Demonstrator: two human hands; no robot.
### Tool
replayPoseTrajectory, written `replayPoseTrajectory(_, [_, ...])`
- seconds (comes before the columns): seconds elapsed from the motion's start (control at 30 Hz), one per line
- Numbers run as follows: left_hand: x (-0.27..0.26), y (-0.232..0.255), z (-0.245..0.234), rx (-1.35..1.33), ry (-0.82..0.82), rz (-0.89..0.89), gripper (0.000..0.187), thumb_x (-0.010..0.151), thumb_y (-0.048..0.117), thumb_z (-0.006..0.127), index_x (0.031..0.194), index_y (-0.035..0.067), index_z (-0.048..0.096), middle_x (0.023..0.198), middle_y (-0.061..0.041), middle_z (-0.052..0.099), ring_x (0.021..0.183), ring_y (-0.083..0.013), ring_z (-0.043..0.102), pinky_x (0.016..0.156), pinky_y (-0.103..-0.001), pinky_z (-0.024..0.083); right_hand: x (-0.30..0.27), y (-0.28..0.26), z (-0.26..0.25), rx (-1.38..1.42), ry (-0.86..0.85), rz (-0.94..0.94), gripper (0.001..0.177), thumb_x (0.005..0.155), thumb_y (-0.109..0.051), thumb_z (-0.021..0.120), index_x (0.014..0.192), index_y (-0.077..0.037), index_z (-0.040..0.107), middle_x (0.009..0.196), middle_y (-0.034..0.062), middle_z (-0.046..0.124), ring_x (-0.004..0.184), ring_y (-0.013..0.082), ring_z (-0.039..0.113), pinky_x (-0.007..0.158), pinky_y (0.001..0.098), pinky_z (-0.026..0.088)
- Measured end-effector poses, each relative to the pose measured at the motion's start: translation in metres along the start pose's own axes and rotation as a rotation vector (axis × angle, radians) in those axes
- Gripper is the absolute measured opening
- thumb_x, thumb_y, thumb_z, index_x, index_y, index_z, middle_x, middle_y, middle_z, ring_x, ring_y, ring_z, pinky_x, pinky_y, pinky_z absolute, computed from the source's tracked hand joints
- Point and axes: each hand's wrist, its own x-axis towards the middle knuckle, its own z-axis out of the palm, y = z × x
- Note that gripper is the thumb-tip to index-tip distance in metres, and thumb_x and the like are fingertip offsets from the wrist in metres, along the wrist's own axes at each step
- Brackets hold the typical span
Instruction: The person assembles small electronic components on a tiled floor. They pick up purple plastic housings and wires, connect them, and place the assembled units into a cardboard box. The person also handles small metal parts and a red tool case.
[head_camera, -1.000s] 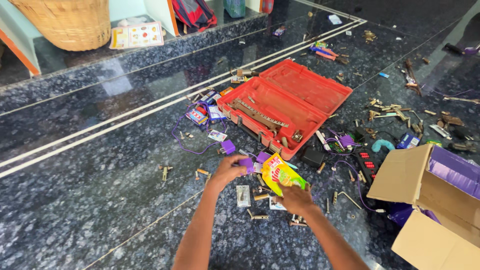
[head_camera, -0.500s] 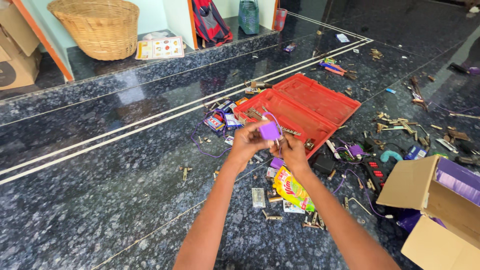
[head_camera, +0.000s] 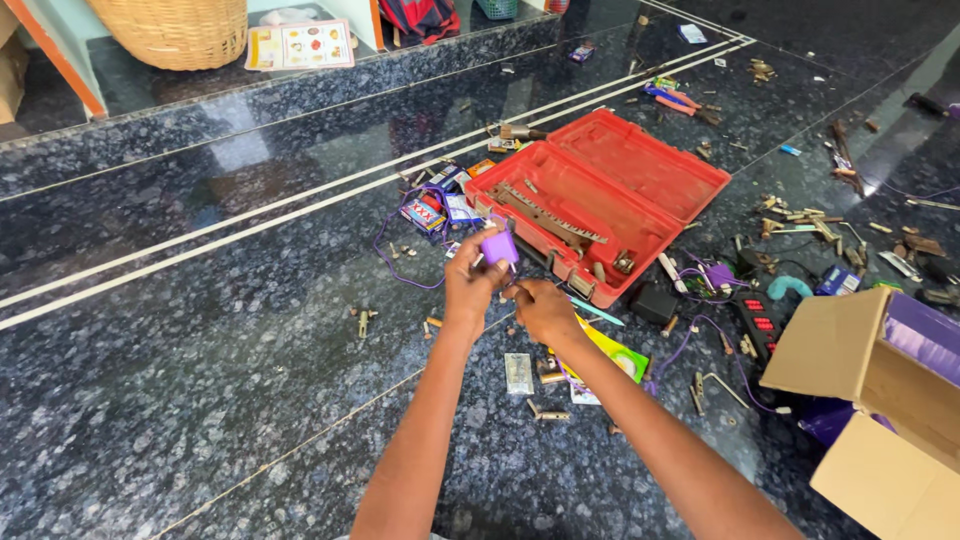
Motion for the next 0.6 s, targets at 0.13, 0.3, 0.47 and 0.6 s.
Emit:
replayPoseTrajectory(0.13, [0.003, -0.01, -0.005, 0.002, 0.047, 0.007, 0.053, 0.085, -0.012, 0.067, 0.131, 0.013, 0.059, 0.107, -0.005, 0.07, 0.085, -0.0116, 0.065, 0.069, -0.028, 0.054, 0.009, 0.006, 0.015, -0.15, -0.004, -0.131, 0.029, 0.099, -0.025, 0.052, 0.108, -0.016, 0.078, 0.08, 0.0116, 0.078, 0.072, 0.0231, 0.078, 0.076, 0.0401, 0.059])
replayPoseTrajectory(0.3, [0.005, -0.005, -0.015, -0.197, 0.046, -0.143, 0.056, 0.087, -0.008, 0.069, 0.136, 0.015, 0.058, 0.107, -0.008, 0.069, 0.083, -0.013, 0.062, 0.07, -0.026, 0.049, 0.01, 0.018, 0.028, -0.433, 0.089, -0.057, 0.028, 0.094, -0.029, 0.057, 0.116, -0.026, 0.074, 0.109, 0.0153, 0.074, 0.103, 0.0369, 0.07, 0.089, 0.0513, 0.055])
replayPoseTrajectory(0.47, [-0.017, 0.035, 0.002, -0.293, -0.172, -0.274, 0.052, 0.087, -0.004, 0.068, 0.137, 0.006, 0.06, 0.112, -0.005, 0.069, 0.093, -0.0138, 0.067, 0.08, -0.03, 0.057, 0.028, 0.043, -0.004, -0.503, 0.384, -0.024, 0.028, 0.097, -0.031, 0.055, 0.12, -0.028, 0.071, 0.106, 0.0198, 0.073, 0.102, 0.0413, 0.07, 0.09, 0.0553, 0.054])
replayPoseTrajectory(0.6, [-0.031, 0.045, 0.03, -0.303, -0.363, -0.194, 0.052, 0.087, -0.008, 0.07, 0.138, -0.003, 0.058, 0.115, -0.007, 0.069, 0.102, -0.0158, 0.068, 0.092, -0.032, 0.058, 0.024, 0.04, -0.014, -0.539, 0.379, -0.03, 0.032, 0.095, -0.038, 0.06, 0.119, -0.019, 0.068, 0.107, 0.0195, 0.073, 0.1, 0.042, 0.069, 0.087, 0.0545, 0.055])
